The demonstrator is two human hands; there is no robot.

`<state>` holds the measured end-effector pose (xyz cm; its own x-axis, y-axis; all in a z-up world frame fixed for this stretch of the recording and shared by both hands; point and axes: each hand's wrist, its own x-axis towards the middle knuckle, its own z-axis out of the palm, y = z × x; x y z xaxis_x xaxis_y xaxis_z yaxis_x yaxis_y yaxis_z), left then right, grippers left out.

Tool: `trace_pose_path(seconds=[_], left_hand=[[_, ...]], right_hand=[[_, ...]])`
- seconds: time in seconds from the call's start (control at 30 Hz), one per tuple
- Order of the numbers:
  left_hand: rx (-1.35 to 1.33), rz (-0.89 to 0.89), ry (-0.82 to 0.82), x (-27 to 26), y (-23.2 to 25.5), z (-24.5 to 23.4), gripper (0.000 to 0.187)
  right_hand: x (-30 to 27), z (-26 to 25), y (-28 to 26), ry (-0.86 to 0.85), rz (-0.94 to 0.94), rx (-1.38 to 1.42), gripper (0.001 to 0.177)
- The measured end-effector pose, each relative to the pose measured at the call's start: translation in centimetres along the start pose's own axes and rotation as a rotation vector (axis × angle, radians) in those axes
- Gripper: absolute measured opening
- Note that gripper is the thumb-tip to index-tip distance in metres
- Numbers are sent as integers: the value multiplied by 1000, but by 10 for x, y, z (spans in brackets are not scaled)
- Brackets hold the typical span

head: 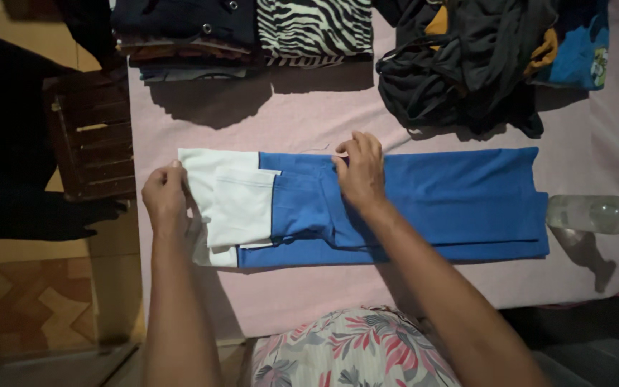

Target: The person folds a blue and white shirt by hand on a surface, smoothing the fabric and aligning the edges before placing it onto a stack of folded laundry.

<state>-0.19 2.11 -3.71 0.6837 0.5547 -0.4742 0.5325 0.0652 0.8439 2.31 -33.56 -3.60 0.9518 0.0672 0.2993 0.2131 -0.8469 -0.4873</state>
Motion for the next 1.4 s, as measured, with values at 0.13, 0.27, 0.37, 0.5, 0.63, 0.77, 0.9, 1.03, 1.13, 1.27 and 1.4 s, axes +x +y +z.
trace_pose_path(seconds=[0.13,0.27,0.37,0.5,0.63,0.77,0.9,1.03,1.13,1.27,1.4], left_hand=[[223,37,-37,-33,13,-8,43],[230,30,-67,-40,6,-12,48],[327,198,66,-43,1,-8,41],[461,733,-10,-91,-14,18,31],[618,1012,-403,-144,-13,52,28],[702,1215,-307,-164,-7,63,35],[695,1044,-353,-157,-7,62,21],[657,1052,-445,-149,-6,50,22],[722,1050,-477,-155,-9,51,24],[758,1121,-354,-173,-26,72,54],[778,1239,-421,-181,-43,92,63]], right_hand=[[-24,-12,-34,-42,58,132,23],[-45,-24,-47,-160,143,280,30],[-59,-34,-36,-107,101,248,21],[-79,-61,-18,-266,109,121,15],[-87,-94,-16,-379,-11,208,41],[-100,-101,-25,-346,-102,123,37],[-107,-91,-17,-284,-104,89,19],[-115,-93,-10,-313,-82,107,16],[-129,-102,-4,-351,-130,112,11],[-144,-106,29,-90,231,173,15],[-159,-132,85,149,596,116,24]])
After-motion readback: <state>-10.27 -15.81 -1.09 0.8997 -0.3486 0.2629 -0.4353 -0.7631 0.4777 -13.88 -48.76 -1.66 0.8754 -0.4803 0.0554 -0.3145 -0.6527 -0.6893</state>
